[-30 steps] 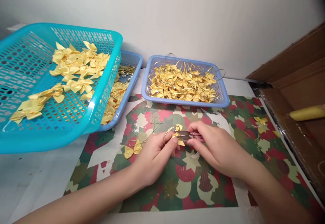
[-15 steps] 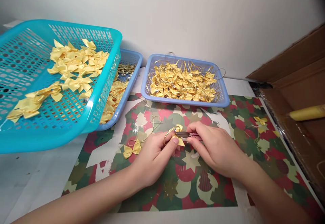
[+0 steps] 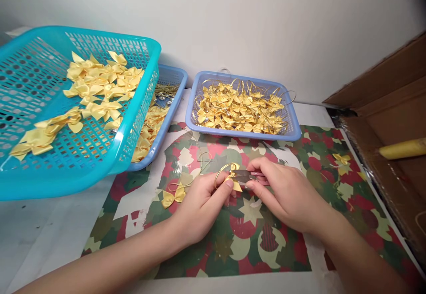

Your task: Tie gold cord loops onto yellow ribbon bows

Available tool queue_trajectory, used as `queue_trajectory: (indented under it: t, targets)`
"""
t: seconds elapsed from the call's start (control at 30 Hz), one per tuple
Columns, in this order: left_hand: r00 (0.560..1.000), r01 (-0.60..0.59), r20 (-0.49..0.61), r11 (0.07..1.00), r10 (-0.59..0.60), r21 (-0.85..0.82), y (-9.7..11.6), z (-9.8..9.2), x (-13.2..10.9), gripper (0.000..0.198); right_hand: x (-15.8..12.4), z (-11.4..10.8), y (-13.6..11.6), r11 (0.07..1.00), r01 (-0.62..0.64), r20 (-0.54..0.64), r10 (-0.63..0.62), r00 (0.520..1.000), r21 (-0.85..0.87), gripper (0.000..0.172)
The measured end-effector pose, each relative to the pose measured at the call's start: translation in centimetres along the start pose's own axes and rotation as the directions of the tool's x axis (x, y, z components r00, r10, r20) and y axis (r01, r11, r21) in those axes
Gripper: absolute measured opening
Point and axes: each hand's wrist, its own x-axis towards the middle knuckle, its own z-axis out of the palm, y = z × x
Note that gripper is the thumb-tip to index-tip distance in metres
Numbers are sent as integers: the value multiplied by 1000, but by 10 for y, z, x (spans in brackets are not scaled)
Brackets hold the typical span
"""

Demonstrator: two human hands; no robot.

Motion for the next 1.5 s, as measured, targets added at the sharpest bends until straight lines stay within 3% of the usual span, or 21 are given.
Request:
queue_trajectory:
  t: [0.57, 0.77, 0.9, 1.0, 1.1, 1.27, 1.5]
  targets:
    - [1000, -6, -13, 997, 7, 79, 2, 0, -1, 39, 1, 3, -1, 995, 63, -63, -68, 996, -75, 10]
    - [1000, 23, -17, 998, -22, 51, 2, 0, 0, 37, -2, -5, 8, 985, 49, -213, -12, 977, 168, 14]
    - [1000, -23, 3, 994, 23, 102, 2, 0, -1, 38, 3, 5, 9, 909, -8, -261, 127, 957, 416, 23]
    - [993, -119, 27, 972, 116, 200, 3, 0, -1, 35, 9, 17, 4, 796, -92, -129, 209, 969, 598, 21]
    - [983, -185, 41, 949, 180, 255, 3, -1, 0, 33, 13, 25, -2, 678, -131, -23, 213, 977, 723, 17]
    - [986, -165, 31, 959, 162, 232, 3, -1, 0, 36, 14, 28, -8, 565, -104, -18, 208, 978, 818, 20]
    - [993, -116, 0, 980, 118, 162, 7, -1, 0, 33, 13, 34, -7, 541, -104, -48, 259, 965, 835, 29]
